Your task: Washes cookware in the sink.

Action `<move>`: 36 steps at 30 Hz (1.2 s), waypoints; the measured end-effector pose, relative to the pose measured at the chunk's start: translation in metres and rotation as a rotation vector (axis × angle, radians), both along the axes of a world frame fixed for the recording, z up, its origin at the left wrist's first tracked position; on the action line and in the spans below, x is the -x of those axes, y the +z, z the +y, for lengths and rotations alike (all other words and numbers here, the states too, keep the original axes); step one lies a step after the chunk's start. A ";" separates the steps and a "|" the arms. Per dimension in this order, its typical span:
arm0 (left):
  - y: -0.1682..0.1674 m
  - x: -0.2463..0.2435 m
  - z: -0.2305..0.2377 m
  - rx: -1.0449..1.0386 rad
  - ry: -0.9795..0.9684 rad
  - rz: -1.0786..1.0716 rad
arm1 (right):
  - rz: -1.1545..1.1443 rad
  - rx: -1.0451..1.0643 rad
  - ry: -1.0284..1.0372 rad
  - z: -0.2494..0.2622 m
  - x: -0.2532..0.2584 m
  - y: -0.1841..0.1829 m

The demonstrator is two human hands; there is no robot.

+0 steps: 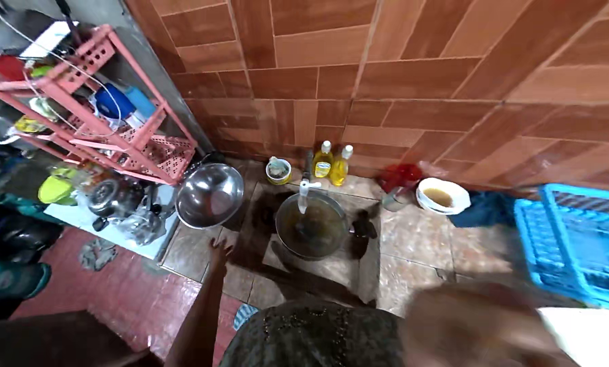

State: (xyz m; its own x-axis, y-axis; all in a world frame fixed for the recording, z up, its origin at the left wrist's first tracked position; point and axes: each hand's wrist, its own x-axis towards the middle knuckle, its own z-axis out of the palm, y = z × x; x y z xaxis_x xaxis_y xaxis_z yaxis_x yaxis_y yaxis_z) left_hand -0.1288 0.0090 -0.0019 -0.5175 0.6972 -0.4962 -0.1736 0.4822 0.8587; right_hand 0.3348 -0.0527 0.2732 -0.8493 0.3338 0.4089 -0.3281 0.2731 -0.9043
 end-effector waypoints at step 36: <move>-0.071 -0.074 0.195 0.097 -1.735 0.945 | -1.156 0.549 -1.279 0.209 0.151 -0.346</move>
State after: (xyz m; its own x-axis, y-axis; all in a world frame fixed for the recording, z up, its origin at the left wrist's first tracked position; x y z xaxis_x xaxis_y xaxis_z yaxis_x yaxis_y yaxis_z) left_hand -0.0552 0.2043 -0.0732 0.4945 0.6477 -0.5796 0.8690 -0.3558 0.3438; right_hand 0.1838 0.1560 -0.0732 0.2676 0.8184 -0.5086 0.6150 -0.5514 -0.5637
